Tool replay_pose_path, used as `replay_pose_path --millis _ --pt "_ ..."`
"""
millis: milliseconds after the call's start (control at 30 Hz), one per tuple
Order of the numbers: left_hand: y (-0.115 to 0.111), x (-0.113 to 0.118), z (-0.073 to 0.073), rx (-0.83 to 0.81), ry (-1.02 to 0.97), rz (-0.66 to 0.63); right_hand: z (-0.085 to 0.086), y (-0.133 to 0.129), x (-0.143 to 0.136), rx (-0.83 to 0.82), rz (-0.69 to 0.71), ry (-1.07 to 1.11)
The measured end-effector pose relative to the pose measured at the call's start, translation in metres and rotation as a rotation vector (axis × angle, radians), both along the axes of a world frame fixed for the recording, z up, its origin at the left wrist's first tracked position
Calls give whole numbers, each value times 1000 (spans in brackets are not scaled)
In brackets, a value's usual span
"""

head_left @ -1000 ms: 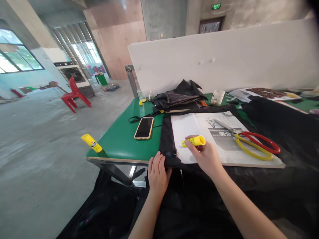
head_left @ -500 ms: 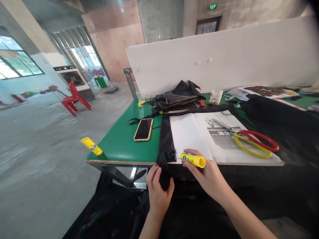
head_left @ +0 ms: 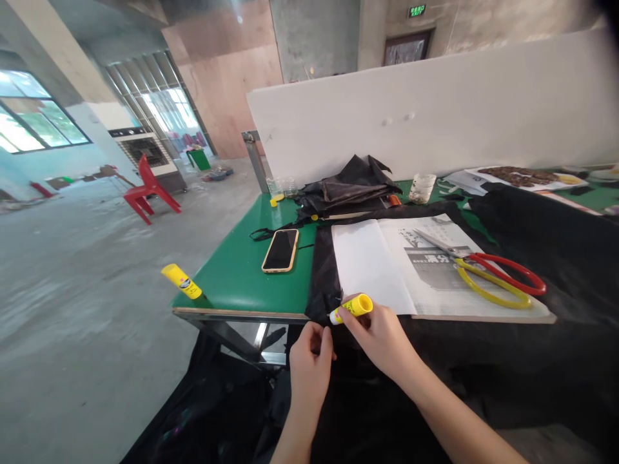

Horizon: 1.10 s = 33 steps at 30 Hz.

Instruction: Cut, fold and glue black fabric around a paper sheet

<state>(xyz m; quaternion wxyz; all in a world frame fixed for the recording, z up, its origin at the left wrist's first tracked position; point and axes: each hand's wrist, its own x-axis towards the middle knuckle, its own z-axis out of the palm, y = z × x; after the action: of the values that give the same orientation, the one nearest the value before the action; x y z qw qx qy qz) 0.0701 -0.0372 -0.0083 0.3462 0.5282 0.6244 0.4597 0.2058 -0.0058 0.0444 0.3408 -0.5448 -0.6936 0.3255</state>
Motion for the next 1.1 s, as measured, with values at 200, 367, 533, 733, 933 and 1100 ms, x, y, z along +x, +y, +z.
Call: replay_pose_path --millis 200,367,533,733,933,1100 --pt "-8 -2 -6 122 -121 70 -1 5 -10 -6 29 43" --pt "-8 -8 -19 541 166 256 -1 11 -14 -115 99 280" --pt "3 -13 -29 634 468 209 -2 19 -20 -292 154 485" --pt "17 -17 -31 707 596 123 -3 26 -24 -338 171 525" --pt "23 -15 -31 744 571 159 -3 27 -30 -395 153 661" --pt "27 -16 -27 797 508 169 2 20 -31 -448 86 742"
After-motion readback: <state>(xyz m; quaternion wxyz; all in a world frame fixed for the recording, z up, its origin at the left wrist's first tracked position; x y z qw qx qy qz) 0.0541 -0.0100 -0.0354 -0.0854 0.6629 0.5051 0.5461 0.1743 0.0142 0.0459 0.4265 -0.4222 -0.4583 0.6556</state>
